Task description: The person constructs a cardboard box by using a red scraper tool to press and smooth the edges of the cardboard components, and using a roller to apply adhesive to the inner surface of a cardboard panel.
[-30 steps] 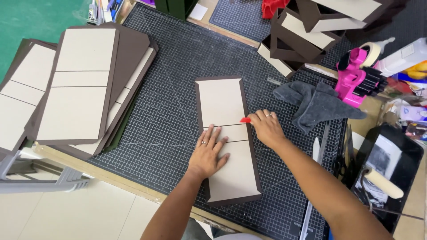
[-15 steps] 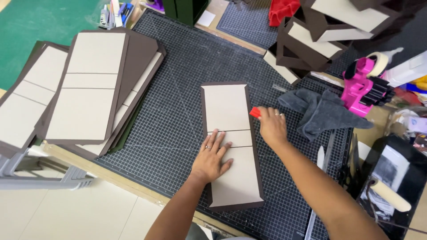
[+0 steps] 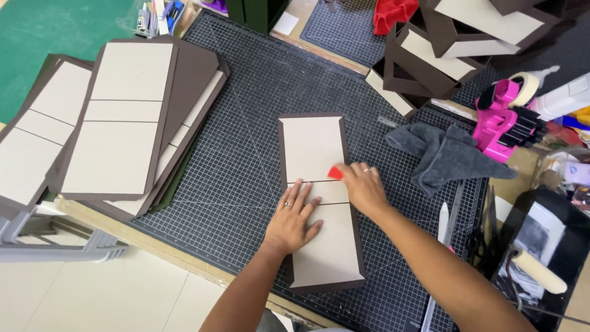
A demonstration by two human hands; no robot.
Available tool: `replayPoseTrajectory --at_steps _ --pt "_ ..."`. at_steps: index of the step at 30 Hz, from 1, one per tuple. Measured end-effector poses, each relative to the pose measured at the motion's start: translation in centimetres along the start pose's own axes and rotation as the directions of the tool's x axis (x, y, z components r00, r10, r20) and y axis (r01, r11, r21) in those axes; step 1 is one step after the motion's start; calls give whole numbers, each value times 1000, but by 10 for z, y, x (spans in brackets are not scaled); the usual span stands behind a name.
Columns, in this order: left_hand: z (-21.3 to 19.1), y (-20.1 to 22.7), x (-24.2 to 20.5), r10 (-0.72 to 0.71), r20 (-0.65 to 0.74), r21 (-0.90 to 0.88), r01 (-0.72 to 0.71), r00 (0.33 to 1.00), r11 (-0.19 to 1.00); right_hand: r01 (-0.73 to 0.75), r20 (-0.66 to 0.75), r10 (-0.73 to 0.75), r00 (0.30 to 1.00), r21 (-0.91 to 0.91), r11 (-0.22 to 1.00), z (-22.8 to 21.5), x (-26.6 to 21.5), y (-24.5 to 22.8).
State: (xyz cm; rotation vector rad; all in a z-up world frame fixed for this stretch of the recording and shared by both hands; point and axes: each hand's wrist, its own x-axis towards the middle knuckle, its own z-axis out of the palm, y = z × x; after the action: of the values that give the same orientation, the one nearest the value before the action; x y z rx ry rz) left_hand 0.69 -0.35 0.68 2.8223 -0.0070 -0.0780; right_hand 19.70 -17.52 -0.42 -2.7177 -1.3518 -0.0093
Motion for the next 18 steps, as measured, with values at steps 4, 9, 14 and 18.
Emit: replayPoseTrajectory --at_steps 4,9,14,18 --pt "-2 2 -3 -10 9 -26 10 1000 1000 -192 -126 185 975 -51 980 -6 -8 16" --pt "-4 2 -2 9 13 -53 -8 1000 999 -69 -2 69 998 -63 996 -12 18 25" --pt "-3 1 0 15 19 -59 -14 1000 998 -179 -132 159 978 -154 972 5 50 40" --pt "-10 -1 -1 85 -37 -141 -90 996 986 52 -43 -60 997 -155 987 -2 14 4"
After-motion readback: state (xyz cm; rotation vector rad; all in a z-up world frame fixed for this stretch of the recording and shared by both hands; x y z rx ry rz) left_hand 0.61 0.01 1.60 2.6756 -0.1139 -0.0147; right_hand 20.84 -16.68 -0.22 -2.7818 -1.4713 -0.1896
